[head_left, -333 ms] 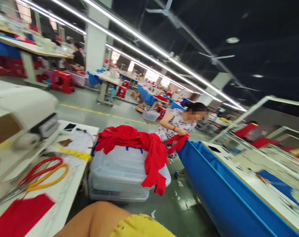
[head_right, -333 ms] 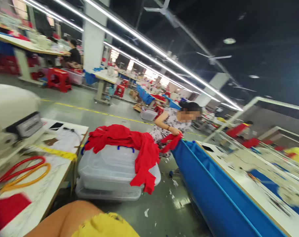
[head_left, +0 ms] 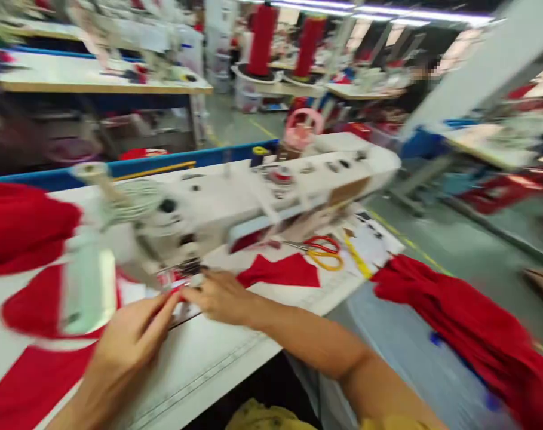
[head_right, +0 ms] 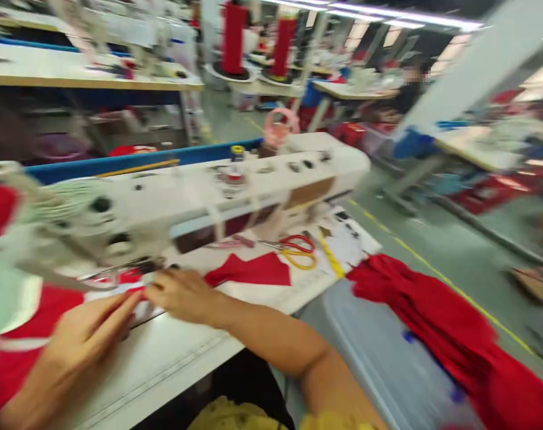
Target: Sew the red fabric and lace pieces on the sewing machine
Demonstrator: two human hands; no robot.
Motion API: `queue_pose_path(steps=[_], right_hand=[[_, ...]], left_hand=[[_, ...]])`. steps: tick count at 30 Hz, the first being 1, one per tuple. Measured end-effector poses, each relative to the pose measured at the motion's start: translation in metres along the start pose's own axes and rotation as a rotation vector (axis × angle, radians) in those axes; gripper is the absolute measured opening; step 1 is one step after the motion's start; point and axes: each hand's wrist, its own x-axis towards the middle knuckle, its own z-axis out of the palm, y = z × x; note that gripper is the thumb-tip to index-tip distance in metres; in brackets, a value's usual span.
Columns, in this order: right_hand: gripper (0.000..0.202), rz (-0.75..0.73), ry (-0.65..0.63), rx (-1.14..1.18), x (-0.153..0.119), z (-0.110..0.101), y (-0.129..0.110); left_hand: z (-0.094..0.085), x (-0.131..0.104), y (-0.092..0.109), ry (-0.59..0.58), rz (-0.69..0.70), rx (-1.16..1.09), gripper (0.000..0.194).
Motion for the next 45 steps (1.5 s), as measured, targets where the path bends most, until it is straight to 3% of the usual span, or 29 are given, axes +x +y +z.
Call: queue_pose_path(steps=[2,4,7,11,15,20,25,32,34,39,45], right_hand=[[0.022,-0.027,0.065,0.046,0.005,0.016,-0.005],[0.026,-0.022,0.177,0.055,0.004,0.026,-0.002],[0.031,-0.055,0.269,0.064,-0.002,0.030,-0.001],[0.033,-0.061,0.271,0.004,-0.004,0.025,-0.005],[0.027,0.030,0.263,-0.093,-0.003,0.023,-0.007],[0.024,0.129,0.373,-0.103,-0.003,0.023,-0.007],[0.024,0.137,0.344,-0.071,-0.004,0.022,-0.009],[0.020,-0.091,0.280,-0.125,-0.006,0.013,-0.012],[0.017,-0.050,0.308,-0.131,-0.006,0.014,-0.012],[0.023,0.184,0.388,-0.042,-0.005,0.022,-0.011],[0.020,0.084,0.270,-0.052,-0.005,0.022,-0.013]], left_hand=[[-0.029,-0.030,-0.007,-0.059,-0.006,0.147,0.029],[-0.037,-0.043,-0.009,-0.120,0.000,0.223,0.031],[-0.029,-0.046,-0.011,-0.154,0.006,0.249,0.036],[-0.022,-0.046,-0.012,-0.170,-0.007,0.232,0.037],[-0.023,-0.048,-0.012,-0.174,-0.017,0.242,0.030],[-0.022,-0.046,-0.011,-0.156,-0.025,0.239,0.020],[-0.022,-0.042,-0.007,-0.145,-0.026,0.299,0.015],[-0.027,-0.040,-0.004,-0.179,-0.046,0.297,0.013],[-0.026,-0.042,-0.005,-0.199,-0.056,0.280,0.007],[-0.023,-0.050,-0.006,-0.252,-0.083,0.269,0.017],[-0.023,-0.050,-0.007,-0.239,-0.107,0.243,0.020]])
